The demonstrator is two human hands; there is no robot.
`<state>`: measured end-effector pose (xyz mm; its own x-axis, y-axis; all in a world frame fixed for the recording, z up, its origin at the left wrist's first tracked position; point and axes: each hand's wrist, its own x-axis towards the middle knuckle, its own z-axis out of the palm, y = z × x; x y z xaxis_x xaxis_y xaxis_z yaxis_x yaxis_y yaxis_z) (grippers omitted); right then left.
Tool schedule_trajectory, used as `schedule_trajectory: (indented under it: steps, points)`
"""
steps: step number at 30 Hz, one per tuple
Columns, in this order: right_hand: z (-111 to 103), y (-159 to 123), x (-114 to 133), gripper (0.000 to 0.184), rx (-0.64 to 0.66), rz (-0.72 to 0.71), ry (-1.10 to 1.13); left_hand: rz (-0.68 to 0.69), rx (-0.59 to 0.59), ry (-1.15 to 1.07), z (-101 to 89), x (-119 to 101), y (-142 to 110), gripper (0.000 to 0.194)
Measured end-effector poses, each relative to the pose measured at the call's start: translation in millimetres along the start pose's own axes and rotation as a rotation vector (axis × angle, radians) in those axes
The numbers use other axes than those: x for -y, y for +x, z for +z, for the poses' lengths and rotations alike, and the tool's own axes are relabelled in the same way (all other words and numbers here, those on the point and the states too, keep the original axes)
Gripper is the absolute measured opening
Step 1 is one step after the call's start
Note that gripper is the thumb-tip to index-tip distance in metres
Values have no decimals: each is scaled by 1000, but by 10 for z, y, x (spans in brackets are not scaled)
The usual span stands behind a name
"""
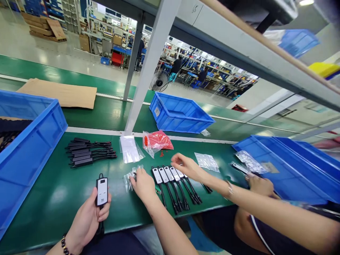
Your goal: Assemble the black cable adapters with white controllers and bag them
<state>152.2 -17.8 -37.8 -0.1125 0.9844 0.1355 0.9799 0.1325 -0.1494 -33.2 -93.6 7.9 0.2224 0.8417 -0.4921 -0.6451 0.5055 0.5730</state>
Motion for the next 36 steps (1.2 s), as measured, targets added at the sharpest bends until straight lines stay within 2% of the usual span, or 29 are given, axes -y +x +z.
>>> schedule_trajectory:
  steps: [4, 6, 8, 12, 17, 20, 23, 26, 28, 31, 36]
  points:
    - [-259, -173, 77, 16, -159, 7, 230, 6, -7, -43, -5, -48, 11, 30]
    - [-396, -295, 183, 13, -159, -63, 367, 3, -17, -76, 12, -57, 33, 30]
    - [-472, -410, 329, 12, -93, -153, 485, -5, -25, -118, 38, -50, 61, 31]
    - [-432, -530, 602, 30, 31, -219, 600, -40, -38, -153, 85, 4, 102, 38]
    - [-343, -525, 685, 12, 32, -169, 580, -32, -29, -98, 113, 102, 105, 45]
    - [-399, -549, 592, 3, 50, -119, 629, -40, 54, -40, 142, 141, 92, 45]
    - [-517, -598, 383, 12, 46, -21, 635, -17, 169, 3, 155, 151, 80, 38]
    - [-608, -623, 72, 19, -10, 90, 521, 10, 230, 65, 122, 139, 82, 35]
    - [-602, -605, -147, 21, -20, 144, 385, 31, 210, 109, 79, 121, 97, 34]
    - [-470, -530, -405, 18, 13, 188, 144, 66, 121, 165, 7, 73, 129, 34]
    - [-175, -432, -602, 12, 56, 177, -85, 202, -21, 355, -142, -50, 164, 34]
